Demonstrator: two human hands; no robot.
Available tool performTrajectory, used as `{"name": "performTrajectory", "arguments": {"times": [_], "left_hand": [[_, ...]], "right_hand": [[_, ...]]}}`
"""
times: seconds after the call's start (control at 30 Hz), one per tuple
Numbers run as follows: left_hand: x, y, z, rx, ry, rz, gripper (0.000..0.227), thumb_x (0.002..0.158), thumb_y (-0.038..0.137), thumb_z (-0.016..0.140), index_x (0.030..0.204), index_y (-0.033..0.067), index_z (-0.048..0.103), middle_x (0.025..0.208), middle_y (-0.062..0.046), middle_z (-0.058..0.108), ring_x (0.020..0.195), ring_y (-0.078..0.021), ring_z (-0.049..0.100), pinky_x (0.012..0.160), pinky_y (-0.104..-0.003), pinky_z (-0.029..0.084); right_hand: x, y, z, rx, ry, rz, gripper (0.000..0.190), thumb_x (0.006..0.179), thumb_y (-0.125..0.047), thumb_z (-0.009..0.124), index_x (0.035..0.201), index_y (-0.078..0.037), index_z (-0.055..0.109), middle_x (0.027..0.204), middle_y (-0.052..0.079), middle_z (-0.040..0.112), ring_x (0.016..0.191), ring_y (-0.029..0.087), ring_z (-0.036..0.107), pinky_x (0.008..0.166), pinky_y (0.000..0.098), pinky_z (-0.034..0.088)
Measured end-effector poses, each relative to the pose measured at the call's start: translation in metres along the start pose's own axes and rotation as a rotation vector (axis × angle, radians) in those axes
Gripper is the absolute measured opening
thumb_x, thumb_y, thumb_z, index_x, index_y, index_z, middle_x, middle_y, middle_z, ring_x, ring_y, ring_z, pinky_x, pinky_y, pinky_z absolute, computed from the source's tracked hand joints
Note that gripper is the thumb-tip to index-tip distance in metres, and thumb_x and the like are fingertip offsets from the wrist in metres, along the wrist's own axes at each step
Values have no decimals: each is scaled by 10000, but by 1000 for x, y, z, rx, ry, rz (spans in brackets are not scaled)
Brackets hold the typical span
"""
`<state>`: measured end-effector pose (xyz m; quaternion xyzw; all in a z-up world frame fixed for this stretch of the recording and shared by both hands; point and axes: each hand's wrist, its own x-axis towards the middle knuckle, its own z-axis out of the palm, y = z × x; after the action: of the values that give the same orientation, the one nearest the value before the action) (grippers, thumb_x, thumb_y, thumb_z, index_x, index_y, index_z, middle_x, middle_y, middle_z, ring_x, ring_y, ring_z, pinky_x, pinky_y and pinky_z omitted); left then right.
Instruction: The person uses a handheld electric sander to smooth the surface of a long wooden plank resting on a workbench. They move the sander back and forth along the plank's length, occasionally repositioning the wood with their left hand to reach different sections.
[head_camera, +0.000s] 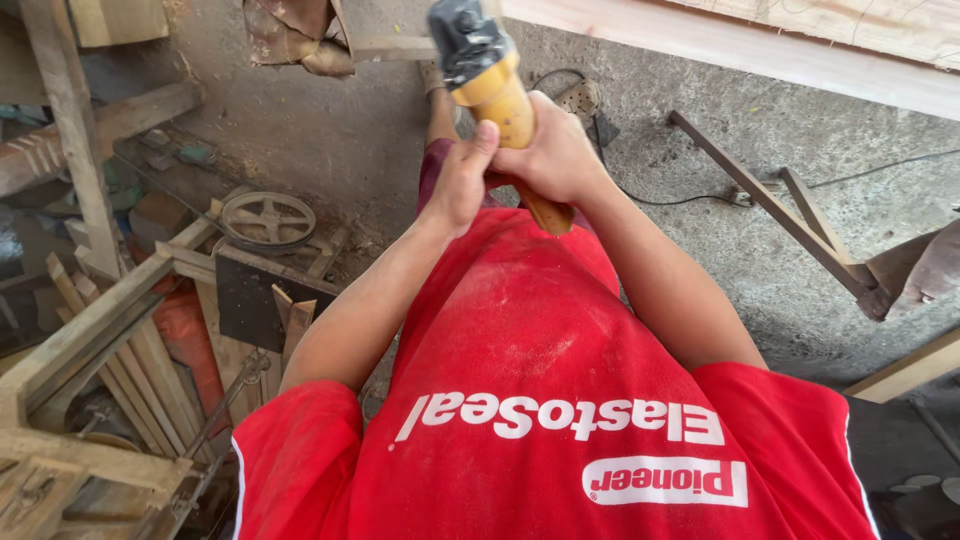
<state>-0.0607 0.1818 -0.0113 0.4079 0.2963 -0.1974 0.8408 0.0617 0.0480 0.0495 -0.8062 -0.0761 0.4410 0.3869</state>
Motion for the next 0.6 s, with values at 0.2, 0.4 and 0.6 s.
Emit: {"name": "performTrajectory", "arguments": {"times": [0.2,0.4,0.6], "left_hand": [[8,12,13,82,-48,-60,746,1059,578,425,1247,-102,668,1200,-166,729,1126,-240,717,1013,-353,571],[21,-11,85,171,-111,-11,713,1055,564,437,1312,-74,625,1263,-161,699,1203,-219,655,1064,-344,503],[33,-37,134,275,-169,-80,711,1069,543,427,1283,-93,662,1218,-175,728,1145,-213,685,1018,-339,532]], "right_hand": [[-5,1,-8,29,34,77,586,754,-484,814,1043,-14,620,965,158,737,882,270,745,796,405,575],[-49,45,-52,201,123,139,545,756,-403,820,1105,-25,641,988,106,739,900,199,737,800,364,592],[-84,87,-84,295,190,175,494,767,-341,817,1093,-17,634,981,106,732,884,188,731,788,345,595]]}}
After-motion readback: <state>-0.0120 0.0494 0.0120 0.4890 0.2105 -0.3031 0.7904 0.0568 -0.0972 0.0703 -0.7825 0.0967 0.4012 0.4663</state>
